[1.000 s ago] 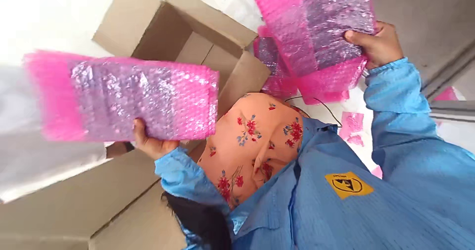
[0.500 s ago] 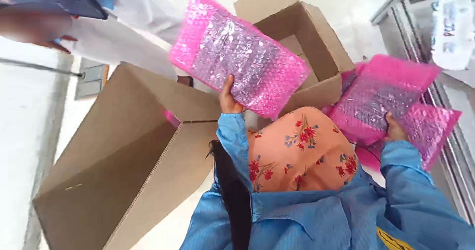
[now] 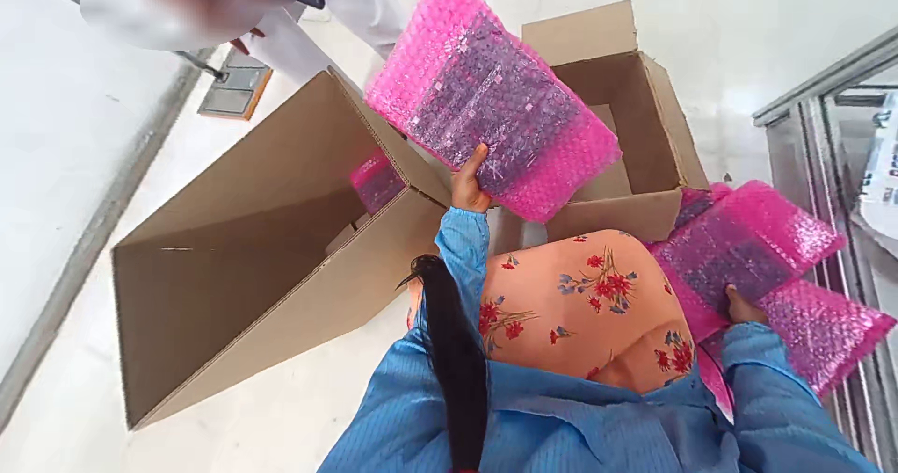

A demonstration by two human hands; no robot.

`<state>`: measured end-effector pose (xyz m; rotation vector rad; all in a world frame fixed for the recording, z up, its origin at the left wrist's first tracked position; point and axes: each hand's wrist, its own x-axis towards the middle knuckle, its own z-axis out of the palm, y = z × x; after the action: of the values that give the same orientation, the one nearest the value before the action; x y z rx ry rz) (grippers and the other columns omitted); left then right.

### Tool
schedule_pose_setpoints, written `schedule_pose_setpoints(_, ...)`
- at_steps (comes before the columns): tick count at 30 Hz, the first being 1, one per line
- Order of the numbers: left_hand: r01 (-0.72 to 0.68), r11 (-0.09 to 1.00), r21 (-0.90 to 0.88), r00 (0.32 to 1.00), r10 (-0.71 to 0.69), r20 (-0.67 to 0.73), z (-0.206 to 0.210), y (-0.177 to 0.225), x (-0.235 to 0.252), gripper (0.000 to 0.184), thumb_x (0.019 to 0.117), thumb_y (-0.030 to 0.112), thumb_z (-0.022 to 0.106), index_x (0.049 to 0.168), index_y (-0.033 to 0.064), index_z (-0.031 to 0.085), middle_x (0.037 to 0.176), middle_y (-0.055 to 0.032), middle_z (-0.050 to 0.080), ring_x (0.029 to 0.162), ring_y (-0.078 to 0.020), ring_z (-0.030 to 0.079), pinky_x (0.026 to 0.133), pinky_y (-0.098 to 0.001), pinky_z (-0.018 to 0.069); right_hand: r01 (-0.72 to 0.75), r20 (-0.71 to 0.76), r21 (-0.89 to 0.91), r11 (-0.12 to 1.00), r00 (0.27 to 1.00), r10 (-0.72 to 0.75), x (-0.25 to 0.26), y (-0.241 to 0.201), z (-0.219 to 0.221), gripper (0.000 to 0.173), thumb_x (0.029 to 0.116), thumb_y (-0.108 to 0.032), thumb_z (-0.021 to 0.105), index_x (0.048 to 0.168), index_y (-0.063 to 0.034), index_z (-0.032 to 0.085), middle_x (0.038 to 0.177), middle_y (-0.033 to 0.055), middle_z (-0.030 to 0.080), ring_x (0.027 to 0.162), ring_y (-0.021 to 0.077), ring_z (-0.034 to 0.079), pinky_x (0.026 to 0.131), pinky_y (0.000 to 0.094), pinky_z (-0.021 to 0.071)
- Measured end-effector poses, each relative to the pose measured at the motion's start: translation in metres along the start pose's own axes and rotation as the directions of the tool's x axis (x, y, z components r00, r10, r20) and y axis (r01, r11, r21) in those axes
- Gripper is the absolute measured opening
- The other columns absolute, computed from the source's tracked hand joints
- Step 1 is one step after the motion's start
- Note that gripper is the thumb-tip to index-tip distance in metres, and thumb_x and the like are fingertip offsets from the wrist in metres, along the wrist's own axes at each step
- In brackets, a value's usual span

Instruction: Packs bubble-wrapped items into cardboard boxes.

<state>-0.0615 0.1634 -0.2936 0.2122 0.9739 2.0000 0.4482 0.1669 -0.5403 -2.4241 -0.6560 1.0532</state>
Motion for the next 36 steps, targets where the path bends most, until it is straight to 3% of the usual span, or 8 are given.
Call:
schedule_pose_setpoints(4,-0.004,1.000,0.026,0.999,0.006,-0.052,0.002,0.005,-0.003,0.031,0.0959,0.011,0.063,0.126,0.0085,0.054,0.104,-0.0105,0.071,0.092,-0.0212,0.071,0.079,-0.0413,0.0610,0.007,-0.157,-0.043,0.999,0.987,-0.014,0.003,-0.026,-0.003,0.086,0.0955,-0.036,0.068,0.156,0.0079,0.026,0.156,0.0307,0.039,0.147,0.0366,0.040,0.121,0.0473,0.0320)
schedule_pose_setpoints(8,0.005,1.000,0.003,0.998,-0.005,-0.060,0.003,0.006,-0.003,0.032,0.0965,0.012,0.063,0.127,0.0094,0.054,0.105,-0.0107,0.071,0.093,-0.0214,0.071,0.080,-0.0418,0.0612,0.254,-0.223,-0.045,0.966,0.940,-0.258,-0.039,-0.095,-0.007,0.070,0.0986,-0.032,0.063,0.153,0.0046,0.038,0.151,0.0308,0.046,0.144,0.0398,0.043,0.119,0.0485,0.0337)
schedule_pose_setpoints(12,0.012,1.000,-0.023,0.999,-0.013,-0.044,0.006,0.007,-0.003,0.031,0.0964,0.014,0.064,0.125,0.0109,0.054,0.106,-0.0090,0.071,0.094,-0.0200,0.071,0.081,-0.0408,0.0611,0.533,-0.026,0.231,0.814,0.840,-0.543,-0.102,-0.160,0.012,0.062,0.1022,-0.024,0.058,0.148,0.0116,0.037,0.147,0.0340,0.046,0.137,0.0368,0.048,0.114,0.0422,0.0389)
schedule_pose_setpoints(16,0.035,0.997,-0.075,0.999,-0.035,-0.007,0.007,0.006,-0.003,0.027,0.0970,0.016,0.063,0.123,0.0120,0.056,0.105,-0.0081,0.071,0.094,-0.0197,0.071,0.081,-0.0407,0.0616,0.602,0.309,0.432,0.672,0.601,-0.737,-0.174,-0.206,0.052,0.059,0.1028,-0.031,0.056,0.147,0.0047,0.041,0.142,0.0218,0.053,0.127,0.0229,0.056,0.103,0.0417,0.0501)
schedule_pose_setpoints(19,0.035,0.992,-0.122,0.999,-0.035,0.005,0.010,0.006,-0.002,0.023,0.0988,0.015,0.061,0.122,0.0116,0.056,0.103,-0.0075,0.071,0.093,-0.0187,0.071,0.081,-0.0405,0.0616,0.533,0.491,0.551,0.642,0.416,-0.766,-0.236,-0.227,0.081,0.066,0.0967,-0.037,0.062,0.148,-0.0020,0.040,0.138,0.0091,0.058,0.124,0.0141,0.059,0.100,0.0372,0.0536)
schedule_pose_setpoints(23,0.034,0.989,-0.146,0.999,-0.032,0.016,0.013,0.008,-0.003,0.018,0.0995,0.016,0.059,0.118,0.0123,0.059,0.101,-0.0054,0.072,0.092,-0.0168,0.072,0.081,-0.0388,0.0618,0.193,0.606,0.729,0.657,0.265,-0.750,-0.297,-0.240,0.107,0.080,0.0831,-0.040,0.081,0.141,-0.0103,0.035,0.116,-0.0047,0.065,0.106,0.0065,0.067,0.093,0.0290,0.0586)
schedule_pose_setpoints(28,0.038,0.987,-0.156,0.999,-0.033,0.030,0.015,0.008,-0.002,0.021,0.1002,0.019,0.059,0.120,0.0136,0.058,0.103,-0.0052,0.072,0.094,-0.0168,0.072,0.082,-0.0389,0.0617,-0.092,0.611,0.775,0.625,0.361,-0.704,-0.318,-0.255,0.119,0.032,0.0956,-0.011,0.063,0.125,-0.0120,0.050,0.101,0.0006,0.072,0.093,0.0121,0.072,0.085,0.0340,0.0622)
schedule_pose_setpoints(36,0.078,0.988,-0.134,0.997,-0.076,0.020,0.016,0.000,0.000,0.025,0.0975,0.018,0.063,0.121,0.0123,0.058,0.104,-0.0076,0.072,0.092,-0.0188,0.072,0.080,-0.0396,0.0620,-0.127,0.614,0.779,0.614,0.360,-0.703,-0.310,-0.252,0.119,0.036,0.0900,-0.005,0.069,0.121,-0.0123,0.052,0.098,0.0009,0.073,0.090,0.0128,0.073,0.083,0.0347,0.0627)
